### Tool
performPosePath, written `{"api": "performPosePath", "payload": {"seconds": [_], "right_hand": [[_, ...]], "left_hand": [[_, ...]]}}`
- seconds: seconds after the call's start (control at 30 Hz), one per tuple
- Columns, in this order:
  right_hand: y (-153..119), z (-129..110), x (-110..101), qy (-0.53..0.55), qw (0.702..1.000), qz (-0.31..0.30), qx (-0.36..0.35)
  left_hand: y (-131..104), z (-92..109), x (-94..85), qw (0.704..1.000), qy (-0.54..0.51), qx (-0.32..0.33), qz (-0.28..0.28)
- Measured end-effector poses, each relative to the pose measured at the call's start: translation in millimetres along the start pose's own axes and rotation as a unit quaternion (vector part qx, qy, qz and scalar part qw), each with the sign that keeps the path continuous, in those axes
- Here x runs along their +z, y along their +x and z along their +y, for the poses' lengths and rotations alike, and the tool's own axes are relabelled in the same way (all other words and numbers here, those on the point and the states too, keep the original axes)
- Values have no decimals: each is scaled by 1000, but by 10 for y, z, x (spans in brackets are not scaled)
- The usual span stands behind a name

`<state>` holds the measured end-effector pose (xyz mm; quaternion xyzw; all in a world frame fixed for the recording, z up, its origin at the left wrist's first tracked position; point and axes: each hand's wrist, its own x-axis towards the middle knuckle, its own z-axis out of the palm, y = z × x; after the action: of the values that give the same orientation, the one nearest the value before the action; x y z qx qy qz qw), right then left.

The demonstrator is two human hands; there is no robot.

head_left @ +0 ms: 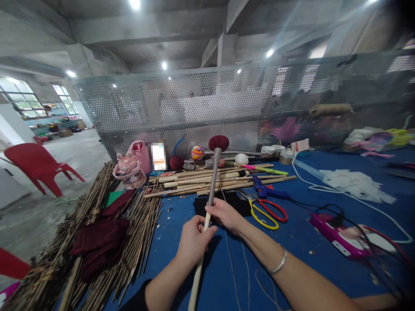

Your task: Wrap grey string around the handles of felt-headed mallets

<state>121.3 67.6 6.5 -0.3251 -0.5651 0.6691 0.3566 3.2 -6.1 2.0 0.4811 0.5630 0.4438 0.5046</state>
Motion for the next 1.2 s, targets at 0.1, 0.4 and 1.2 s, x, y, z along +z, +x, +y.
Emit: {"api": "performPosePath", "payload": {"seconds": [0.1,0.4,1.2], "right_hand": [[-14,-32,-8,42,999,-26,2],[-19,5,-24,53,997,-37,37],[-37,-79,-84,105,990,-93,-1]], "left_hand": [[-10,49,3,997,-53,-17,-48],[-23,90,-31,992,-101,-43,-54],[-15,159,-91,992,-113,-7,-51]]}}
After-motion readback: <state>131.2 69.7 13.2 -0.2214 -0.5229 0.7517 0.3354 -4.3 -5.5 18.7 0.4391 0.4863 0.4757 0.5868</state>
